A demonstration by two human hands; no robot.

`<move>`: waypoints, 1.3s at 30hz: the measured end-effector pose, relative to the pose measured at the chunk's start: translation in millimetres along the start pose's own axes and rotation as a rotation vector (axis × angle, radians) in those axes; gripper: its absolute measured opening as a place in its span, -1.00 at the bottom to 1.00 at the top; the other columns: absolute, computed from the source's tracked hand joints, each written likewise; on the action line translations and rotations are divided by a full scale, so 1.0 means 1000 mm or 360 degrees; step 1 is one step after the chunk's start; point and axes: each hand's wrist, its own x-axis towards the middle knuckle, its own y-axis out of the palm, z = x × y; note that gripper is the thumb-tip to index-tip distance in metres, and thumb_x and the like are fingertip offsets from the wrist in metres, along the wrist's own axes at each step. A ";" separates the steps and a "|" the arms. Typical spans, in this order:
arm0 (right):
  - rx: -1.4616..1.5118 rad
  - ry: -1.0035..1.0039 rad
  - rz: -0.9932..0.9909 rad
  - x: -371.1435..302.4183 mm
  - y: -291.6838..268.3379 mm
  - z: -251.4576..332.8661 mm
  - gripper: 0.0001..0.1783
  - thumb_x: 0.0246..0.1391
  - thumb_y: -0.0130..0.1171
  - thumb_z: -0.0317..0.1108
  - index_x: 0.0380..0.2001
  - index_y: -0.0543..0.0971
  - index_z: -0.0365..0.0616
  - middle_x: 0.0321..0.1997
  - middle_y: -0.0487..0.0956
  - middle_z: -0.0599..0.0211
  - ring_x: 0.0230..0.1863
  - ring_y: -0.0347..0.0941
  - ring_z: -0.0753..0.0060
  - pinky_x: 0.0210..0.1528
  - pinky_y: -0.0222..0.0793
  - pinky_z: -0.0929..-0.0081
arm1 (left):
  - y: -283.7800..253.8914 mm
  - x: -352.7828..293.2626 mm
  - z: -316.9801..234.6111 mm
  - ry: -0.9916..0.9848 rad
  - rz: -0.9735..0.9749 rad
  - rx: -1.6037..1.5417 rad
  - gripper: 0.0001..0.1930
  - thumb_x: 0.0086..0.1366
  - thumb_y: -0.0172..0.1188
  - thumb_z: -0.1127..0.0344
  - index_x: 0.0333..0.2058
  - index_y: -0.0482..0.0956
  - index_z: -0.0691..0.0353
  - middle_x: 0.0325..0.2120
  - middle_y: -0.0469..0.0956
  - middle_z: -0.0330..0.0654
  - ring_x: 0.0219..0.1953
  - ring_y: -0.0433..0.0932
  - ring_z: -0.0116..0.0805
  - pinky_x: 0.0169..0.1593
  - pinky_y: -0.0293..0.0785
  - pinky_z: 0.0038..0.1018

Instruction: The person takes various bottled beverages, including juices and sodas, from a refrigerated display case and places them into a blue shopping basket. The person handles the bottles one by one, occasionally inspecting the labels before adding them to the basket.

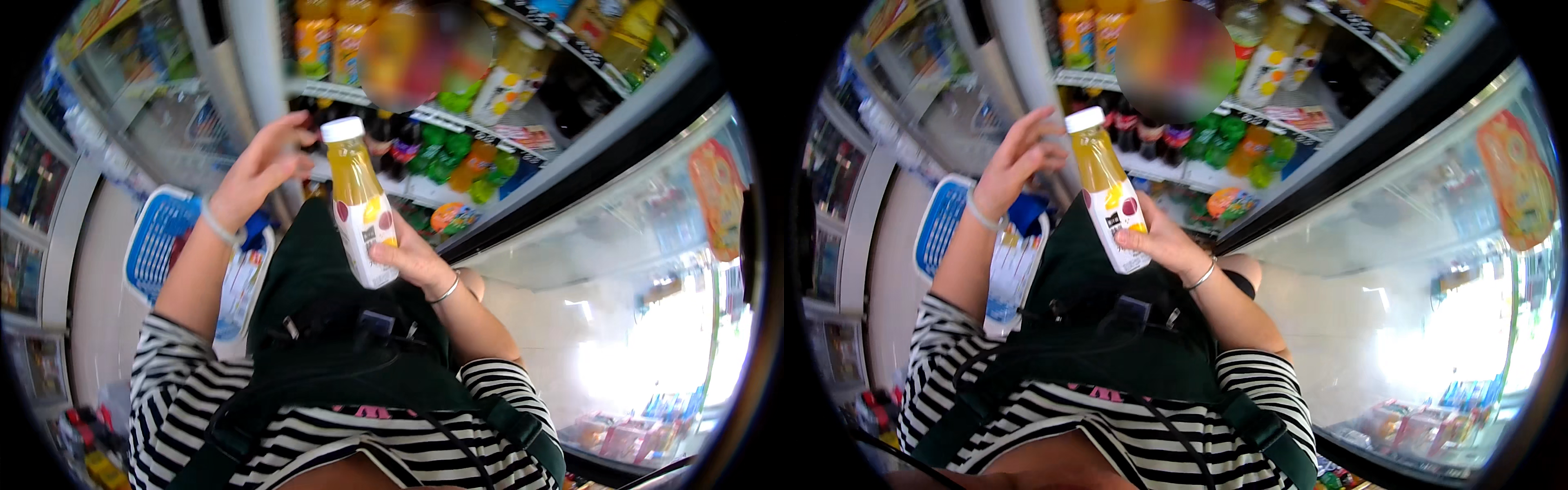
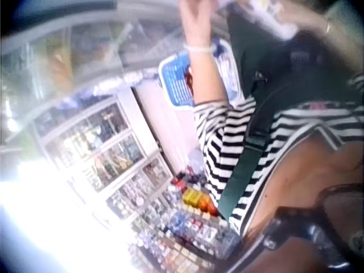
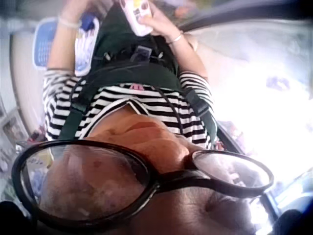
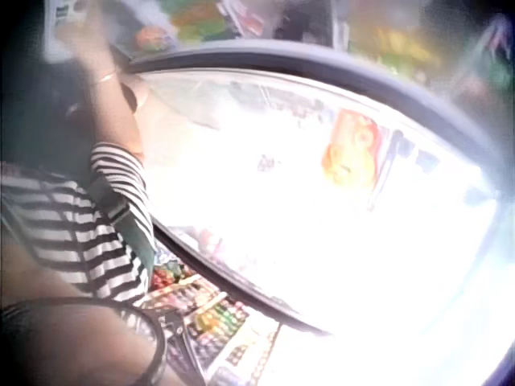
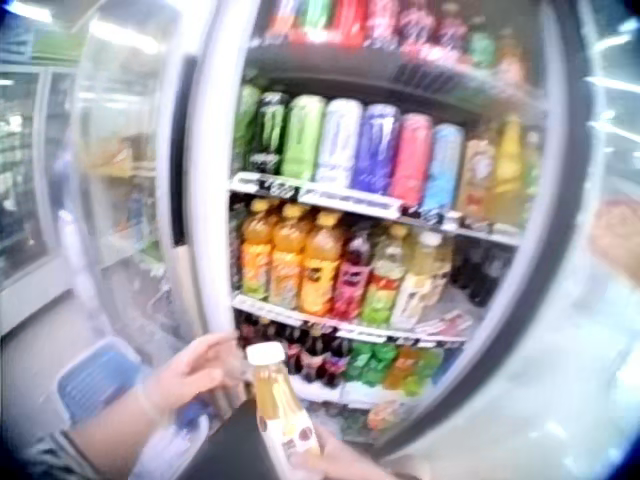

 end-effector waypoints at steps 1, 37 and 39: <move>0.0173 -0.0007 -0.0047 -0.003 0.003 0.015 -0.09 -0.23 0.32 -0.10 0.11 0.09 -0.25 -0.02 0.32 0.31 0.02 0.20 0.50 0.07 0.09 0.52 | -0.002 -0.003 0.005 -0.0031 -0.0037 0.0045 -0.45 0.22 -0.04 0.26 0.15 0.03 0.22 -0.02 0.26 -0.05 -0.11 0.36 -0.30 -0.07 0.35 -0.42; -0.1477 -0.0165 -0.1385 0.053 -0.361 0.145 -0.37 -0.04 0.17 -0.25 0.03 0.16 -0.33 0.02 0.31 0.15 -0.01 0.26 0.37 0.04 0.18 0.46 | -0.185 -0.229 0.189 -0.1621 -0.0728 0.1638 -0.71 -0.02 0.07 0.34 -0.24 0.52 0.08 -0.26 0.51 -0.04 -0.18 0.47 -0.14 -0.08 0.33 -0.37; -0.1327 -0.0418 -0.1337 0.069 -0.326 0.134 -0.32 -0.04 0.13 -0.40 0.09 0.04 -0.30 0.06 0.24 0.10 0.04 0.23 0.29 0.02 0.24 0.42 | -0.187 -0.246 0.192 -0.1830 -0.0761 0.1508 -0.70 -0.01 0.05 0.35 -0.23 0.52 0.08 -0.21 0.50 -0.06 -0.14 0.45 -0.10 -0.05 0.33 -0.38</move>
